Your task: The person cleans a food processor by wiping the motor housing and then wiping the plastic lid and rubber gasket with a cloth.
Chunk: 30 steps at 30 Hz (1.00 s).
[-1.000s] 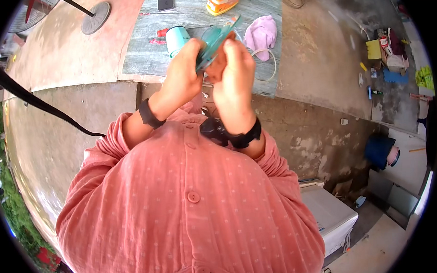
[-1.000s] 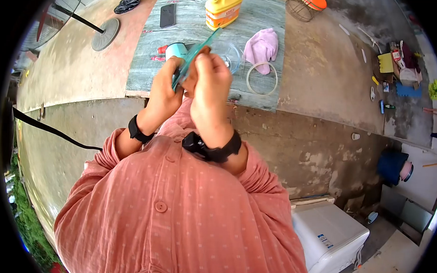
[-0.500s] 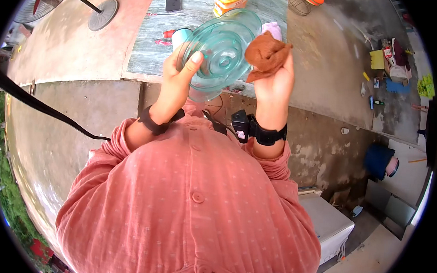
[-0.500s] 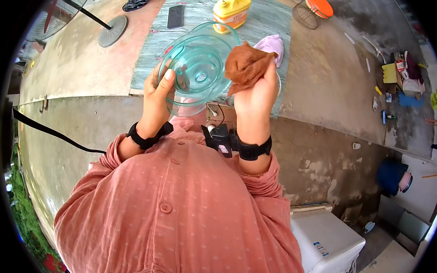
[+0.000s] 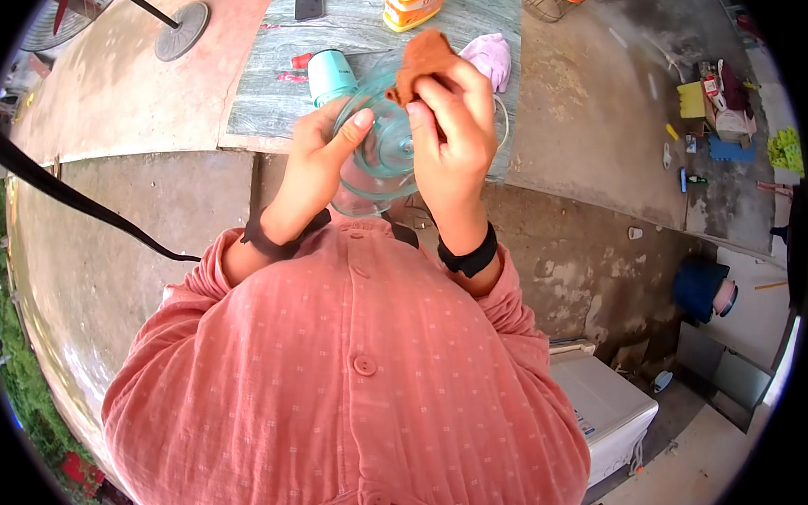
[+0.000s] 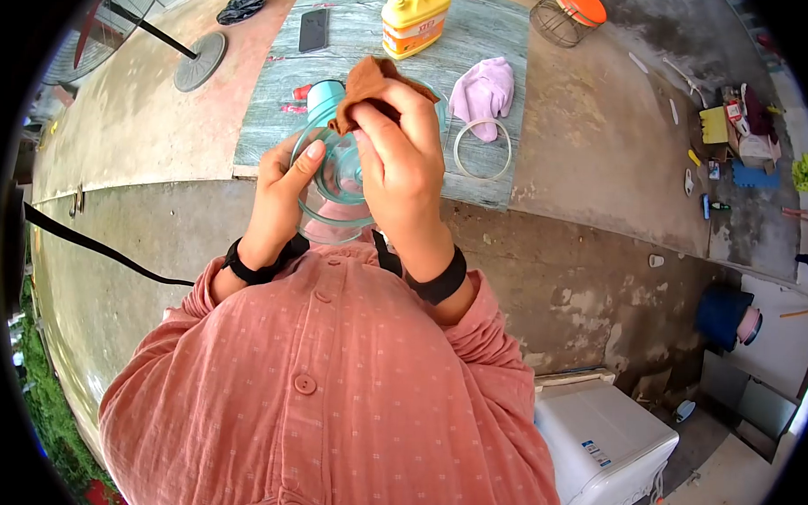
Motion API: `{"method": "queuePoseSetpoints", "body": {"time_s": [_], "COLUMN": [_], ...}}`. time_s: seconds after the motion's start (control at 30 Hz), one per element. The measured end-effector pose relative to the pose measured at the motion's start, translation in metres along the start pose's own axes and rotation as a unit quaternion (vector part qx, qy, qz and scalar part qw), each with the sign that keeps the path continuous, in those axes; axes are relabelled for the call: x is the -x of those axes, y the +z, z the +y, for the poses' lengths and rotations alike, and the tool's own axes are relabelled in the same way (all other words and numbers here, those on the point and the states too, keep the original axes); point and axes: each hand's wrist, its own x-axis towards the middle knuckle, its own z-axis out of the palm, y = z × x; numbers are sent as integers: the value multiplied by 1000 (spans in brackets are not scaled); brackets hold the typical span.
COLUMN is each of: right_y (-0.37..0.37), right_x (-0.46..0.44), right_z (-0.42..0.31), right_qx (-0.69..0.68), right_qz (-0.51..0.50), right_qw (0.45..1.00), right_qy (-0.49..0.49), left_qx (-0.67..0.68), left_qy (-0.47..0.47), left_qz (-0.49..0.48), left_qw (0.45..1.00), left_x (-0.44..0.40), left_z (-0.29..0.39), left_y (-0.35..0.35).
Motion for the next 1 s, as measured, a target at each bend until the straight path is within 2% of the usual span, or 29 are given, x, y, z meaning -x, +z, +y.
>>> {"method": "queuePoseSetpoints", "body": {"time_s": [0.03, 0.17, 0.23, 0.4, 0.47, 0.53, 0.6, 0.63, 0.67, 0.73, 0.77, 0.8, 0.87, 0.93, 0.97, 1.0], "right_y": [0, -7, -7, -3, -5, -10, -9, -5, -2, 1, 2, -1, -3, 0, 0, 2], "right_x": [-1, -3, -6, 2, 3, 7, 19, 25, 28, 33, 34, 33, 31, 26, 22, 14], "right_z": [3, 10, 11, 21, 20, 20, 25, 28, 29, 26, 21, 21, 24, 28, 29, 24], "right_qx": [30, 124, 120, 138, 200, 234, 68, 27, 27, 10, -43, -42, 68, 21, -26, 33], "right_qz": [-19, -49, -15, 1, 51, 49, 28, 50, 51, 65, 69, 71, 51, 29, 6, -13], "right_qw": [999, 988, 990, 986, 975, 968, 995, 992, 992, 985, 975, 974, 991, 995, 996, 999], "right_qy": [-22, -80, -76, -96, -83, -74, 73, 109, 108, 159, 209, 210, 105, 97, 86, -12], "left_qx": [-52, -93, -82, -25, 5, 19, 18, 17, 17, 133, 133, 144, 153, 48, 47, 18], "left_qy": [5, -23, -5, -26, -35, 4, -2, -8, -7, -29, -29, -38, -47, -84, -84, -83], "left_qz": [-28, -45, -24, -37, -40, 13, 17, 21, 20, 27, 24, 26, 28, -77, -80, -102], "left_qw": [998, 994, 996, 999, 999, 1000, 1000, 1000, 1000, 990, 990, 989, 987, 992, 992, 991], "left_x": [0, 3, 7, 8, 11, 12, 12, 12, 13, 17, 16, 16, 10, -1, -3, -4], "left_z": [3, 10, 11, 5, 6, 9, 8, 7, 7, 7, 5, 3, 2, 2, 1, -1], "left_y": [-2, -3, -1, -7, -6, -5, -7, -7, -6, -2, -1, -1, -7, -18, -18, -17]}}
